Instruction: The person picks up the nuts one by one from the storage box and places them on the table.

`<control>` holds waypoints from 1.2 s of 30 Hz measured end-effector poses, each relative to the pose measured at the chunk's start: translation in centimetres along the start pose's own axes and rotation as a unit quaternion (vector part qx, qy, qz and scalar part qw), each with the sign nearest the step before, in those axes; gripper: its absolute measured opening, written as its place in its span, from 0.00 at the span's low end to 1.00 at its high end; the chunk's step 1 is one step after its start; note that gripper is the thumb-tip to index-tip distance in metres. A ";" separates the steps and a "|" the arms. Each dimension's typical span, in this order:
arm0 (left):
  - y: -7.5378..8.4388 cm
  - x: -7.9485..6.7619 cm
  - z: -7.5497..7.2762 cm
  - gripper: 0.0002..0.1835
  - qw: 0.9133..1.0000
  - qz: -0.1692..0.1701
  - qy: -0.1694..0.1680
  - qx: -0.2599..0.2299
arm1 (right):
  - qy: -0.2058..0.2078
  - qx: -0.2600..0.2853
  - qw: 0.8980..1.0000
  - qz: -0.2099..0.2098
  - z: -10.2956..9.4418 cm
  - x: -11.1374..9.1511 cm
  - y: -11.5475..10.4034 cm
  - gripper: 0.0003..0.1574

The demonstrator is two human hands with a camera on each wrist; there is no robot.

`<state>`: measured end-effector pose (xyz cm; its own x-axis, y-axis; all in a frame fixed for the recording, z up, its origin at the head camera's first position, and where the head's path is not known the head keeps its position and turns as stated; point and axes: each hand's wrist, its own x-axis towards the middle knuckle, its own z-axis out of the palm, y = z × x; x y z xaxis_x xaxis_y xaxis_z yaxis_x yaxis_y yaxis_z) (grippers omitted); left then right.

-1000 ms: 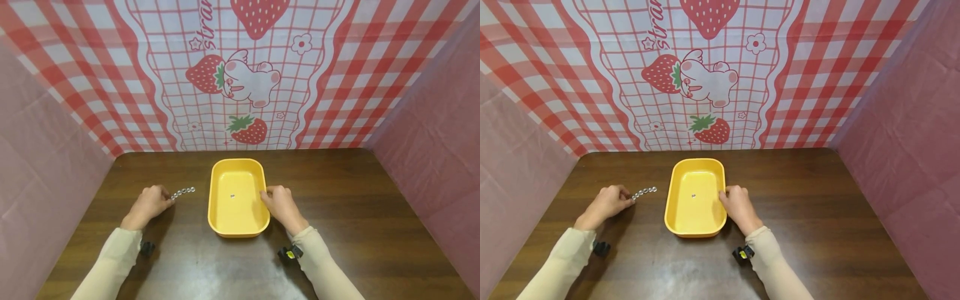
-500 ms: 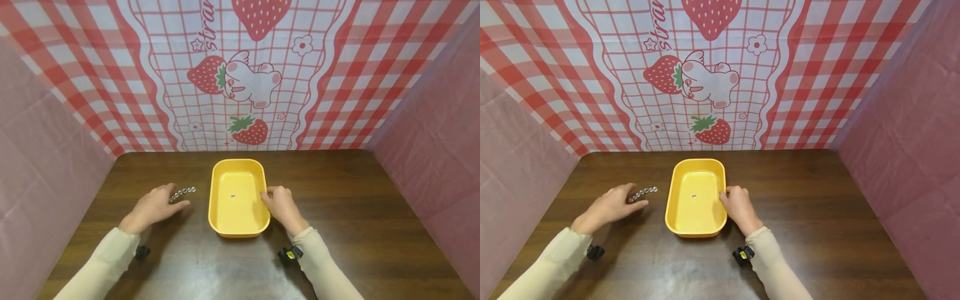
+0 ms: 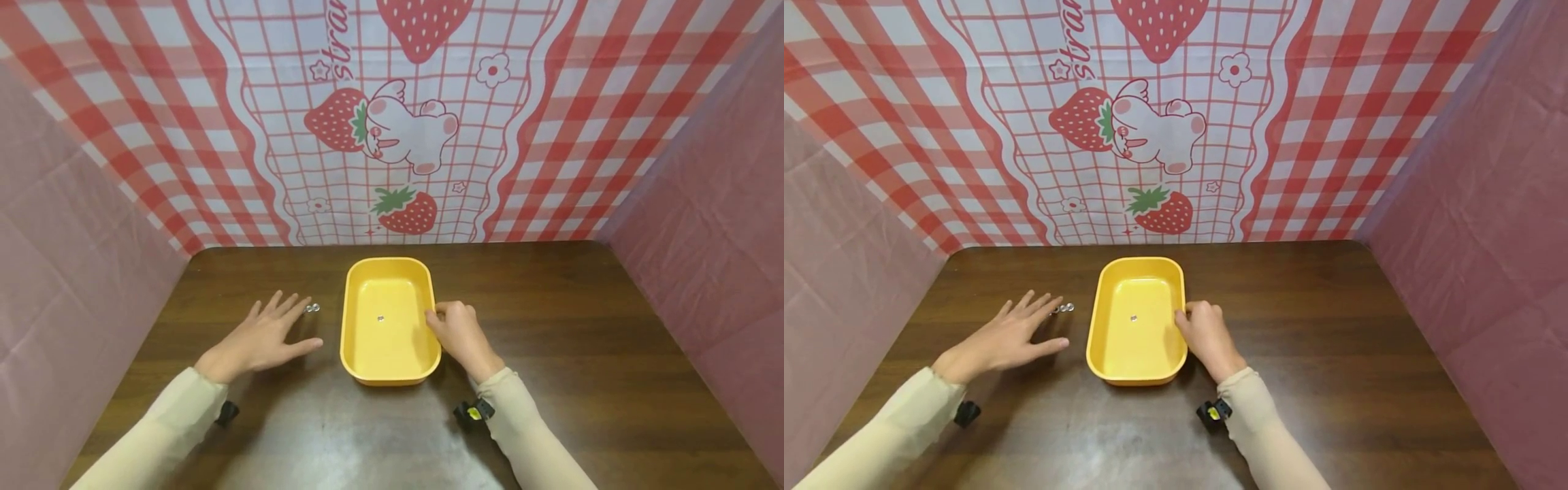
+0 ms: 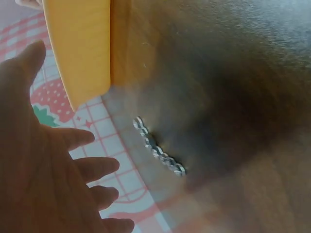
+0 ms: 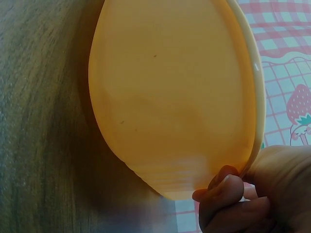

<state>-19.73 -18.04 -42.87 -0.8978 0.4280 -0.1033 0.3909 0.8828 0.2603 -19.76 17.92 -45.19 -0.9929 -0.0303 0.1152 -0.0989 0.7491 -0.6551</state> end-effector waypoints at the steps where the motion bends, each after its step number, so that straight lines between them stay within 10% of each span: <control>1: 0.1 0.1 -0.1 0.53 1.000 0.003 -0.003 0.002 | 0.000 0.000 1.000 0.001 0.0 0.0 0.0 0.15; 36: 7.7 4.6 -5.4 0.56 0.998 0.050 -0.020 -0.035 | -0.005 0.006 1.000 -0.002 0.1 0.1 -0.1 0.14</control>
<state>-21.92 -10.32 -36.19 -0.8456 0.5220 -0.1118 0.4620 0.8204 0.3368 -19.83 17.79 -45.20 -0.9930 -0.0404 0.1106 -0.1041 0.7406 -0.6638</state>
